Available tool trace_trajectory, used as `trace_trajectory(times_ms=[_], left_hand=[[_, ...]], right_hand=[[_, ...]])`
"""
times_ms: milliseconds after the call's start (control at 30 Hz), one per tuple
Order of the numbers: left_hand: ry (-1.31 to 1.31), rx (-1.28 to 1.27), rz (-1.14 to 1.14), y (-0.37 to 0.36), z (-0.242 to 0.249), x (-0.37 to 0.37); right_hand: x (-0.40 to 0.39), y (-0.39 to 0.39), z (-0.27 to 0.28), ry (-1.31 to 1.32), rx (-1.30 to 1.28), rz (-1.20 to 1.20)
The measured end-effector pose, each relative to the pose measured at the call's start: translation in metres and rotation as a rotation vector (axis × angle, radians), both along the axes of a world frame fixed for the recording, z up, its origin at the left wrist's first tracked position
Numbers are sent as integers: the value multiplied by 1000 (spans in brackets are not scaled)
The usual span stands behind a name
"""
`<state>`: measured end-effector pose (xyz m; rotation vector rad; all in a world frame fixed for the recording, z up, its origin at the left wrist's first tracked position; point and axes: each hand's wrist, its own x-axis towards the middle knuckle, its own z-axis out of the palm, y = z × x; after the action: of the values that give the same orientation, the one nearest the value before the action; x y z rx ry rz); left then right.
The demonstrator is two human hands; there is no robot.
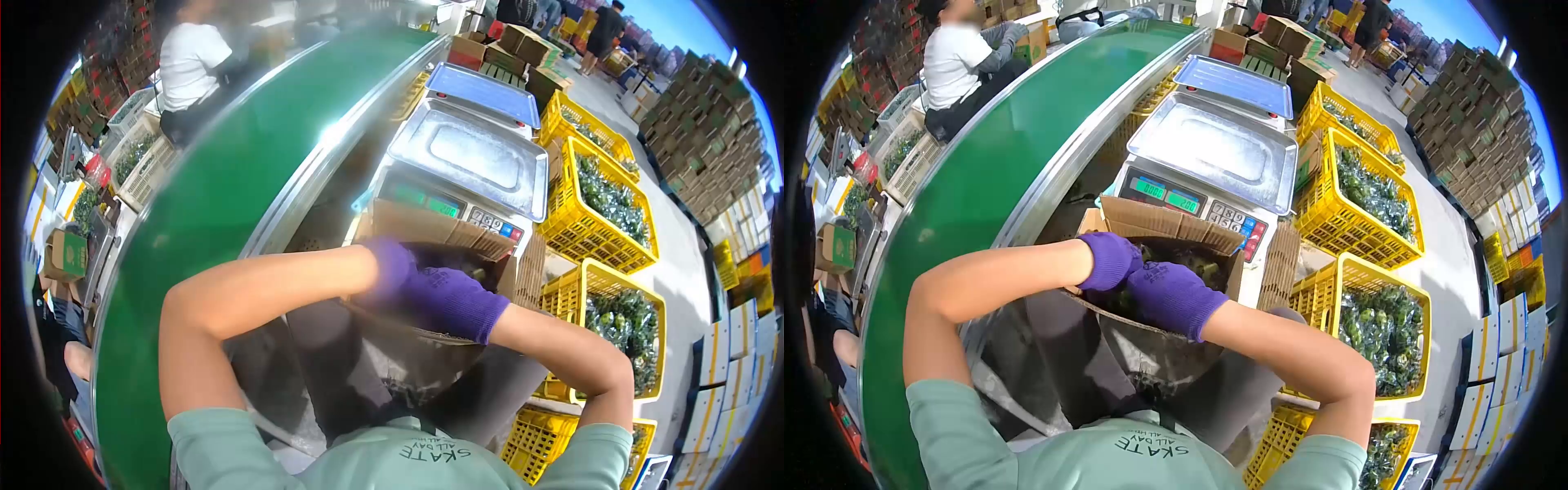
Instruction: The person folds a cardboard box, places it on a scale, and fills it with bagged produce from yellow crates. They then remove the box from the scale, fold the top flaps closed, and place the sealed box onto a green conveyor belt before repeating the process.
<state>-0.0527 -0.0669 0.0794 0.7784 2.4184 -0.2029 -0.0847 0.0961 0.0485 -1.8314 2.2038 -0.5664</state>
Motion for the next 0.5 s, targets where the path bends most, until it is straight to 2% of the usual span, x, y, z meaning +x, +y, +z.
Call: trace_trajectory(times_ms=[67, 100, 133, 167, 200, 233, 267, 300, 367, 400, 433, 467, 500], left_hand=[[26, 210, 152, -6, 8, 10], [54, 411, 283, -13, 3, 15], [192, 476, 194, -22, 12, 19], [348, 529, 106, -31, 21, 22], [512, 569, 26, -40, 30, 26], [623, 958, -21, -62, 35, 19], [813, 969, 191, -77, 40, 21], [1029, 864, 161, -93, 37, 18], [1218, 722, 146, -79, 14, 15], [1098, 600, 90, -60, 9, 9], [1087, 582, 85, -42, -1, 6], [1134, 647, 34, -20, -6, 1], [1078, 591, -69, -3, -31, -8]], right_hand=[[-10, 11, 1, -83, 63, 60], [-17, 15, 19, -155, 136, 127], [-11, 25, 66, -242, 218, 59], [-18, 43, 74, -229, -27, 12], [-15, 64, 95, -396, -26, -275], [-17, 86, 104, -382, -80, -505], [-26, 111, 97, -404, -91, -635], [-28, 120, 92, -659, 27, -753], [-35, 105, 48, -970, 11, -536], [-29, 83, 31, -732, -6, -425], [-25, 62, 19, -494, -19, -312], [-30, 57, 8, -495, -25, -311], [-33, 54, -3, -356, -35, -272]])
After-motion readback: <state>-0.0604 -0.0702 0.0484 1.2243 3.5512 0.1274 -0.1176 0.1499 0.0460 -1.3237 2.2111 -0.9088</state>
